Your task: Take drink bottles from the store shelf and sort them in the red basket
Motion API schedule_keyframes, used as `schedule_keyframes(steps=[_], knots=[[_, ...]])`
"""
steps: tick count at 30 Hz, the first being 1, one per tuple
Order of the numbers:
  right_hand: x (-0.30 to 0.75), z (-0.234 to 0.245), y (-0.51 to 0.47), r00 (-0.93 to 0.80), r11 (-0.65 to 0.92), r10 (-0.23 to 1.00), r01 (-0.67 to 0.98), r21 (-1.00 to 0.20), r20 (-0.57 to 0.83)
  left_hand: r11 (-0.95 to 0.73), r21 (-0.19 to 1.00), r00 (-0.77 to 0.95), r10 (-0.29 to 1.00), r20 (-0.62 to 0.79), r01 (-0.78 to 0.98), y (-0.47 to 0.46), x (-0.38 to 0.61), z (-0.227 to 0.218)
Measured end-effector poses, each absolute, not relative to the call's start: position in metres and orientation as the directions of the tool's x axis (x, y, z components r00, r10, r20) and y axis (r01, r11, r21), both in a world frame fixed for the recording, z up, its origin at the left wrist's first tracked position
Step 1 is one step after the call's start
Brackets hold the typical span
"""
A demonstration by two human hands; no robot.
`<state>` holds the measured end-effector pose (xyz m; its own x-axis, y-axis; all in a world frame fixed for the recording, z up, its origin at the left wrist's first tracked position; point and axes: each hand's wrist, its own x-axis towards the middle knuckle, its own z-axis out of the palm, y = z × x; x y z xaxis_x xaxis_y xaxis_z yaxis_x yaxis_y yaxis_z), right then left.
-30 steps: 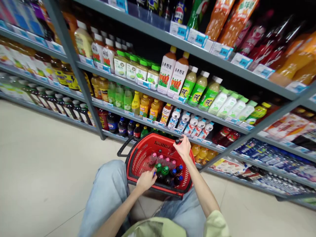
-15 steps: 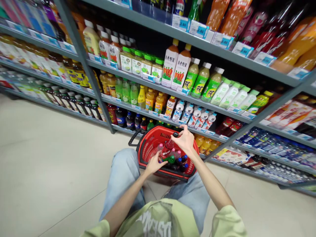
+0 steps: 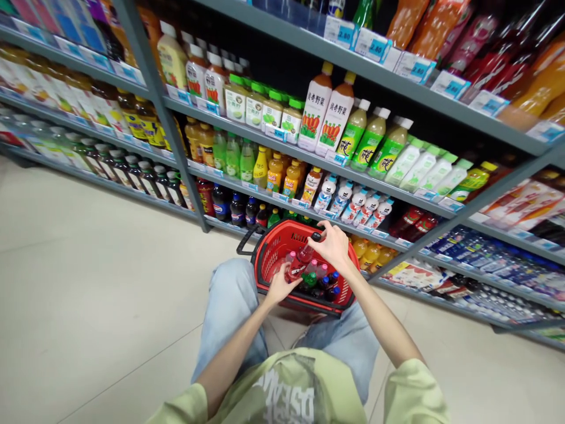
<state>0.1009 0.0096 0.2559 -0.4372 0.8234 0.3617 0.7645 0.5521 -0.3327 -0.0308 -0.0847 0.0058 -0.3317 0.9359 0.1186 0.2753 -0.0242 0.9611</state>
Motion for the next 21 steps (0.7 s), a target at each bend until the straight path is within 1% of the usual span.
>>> schedule_keyframes(steps=[4, 6, 9, 13, 16, 18, 21], knots=[[0.104, 0.255, 0.019, -0.477, 0.555, 0.824, 0.79, -0.26, 0.306, -0.101, 0.994, -0.317, 0.942, 0.109, 0.04, -0.081, -0.033, -0.002], [0.104, 0.254, 0.024, -0.472, 0.535, 0.837, 0.812, -0.232, 0.277, -0.095, 0.994, -0.303, 0.95, 0.077, -0.045, -0.08, -0.036, -0.003], [0.102, 0.253, 0.029, -0.444, 0.495, 0.857, 0.85, -0.181, 0.261, -0.075, 0.986, -0.229, 0.973, 0.041, -0.146, -0.08, -0.041, 0.002], [0.096, 0.254, 0.035, -0.404, 0.432, 0.889, 0.895, -0.107, 0.214, -0.069, 0.979, -0.105, 0.993, 0.049, -0.193, -0.083, -0.047, 0.01], [0.093, 0.254, 0.039, -0.383, 0.4, 0.906, 0.914, -0.069, 0.178, -0.014, 0.977, -0.026, 1.0, 0.008, -0.211, -0.083, -0.05, 0.012], [0.093, 0.252, 0.042, -0.368, 0.379, 0.916, 0.924, -0.051, 0.158, 0.023, 0.971, 0.0, 1.0, -0.023, -0.236, -0.081, -0.051, 0.009], [0.092, 0.248, 0.044, -0.359, 0.367, 0.925, 0.929, -0.049, 0.121, 0.037, 0.957, -0.02, 0.999, -0.045, -0.289, -0.076, -0.052, 0.003]])
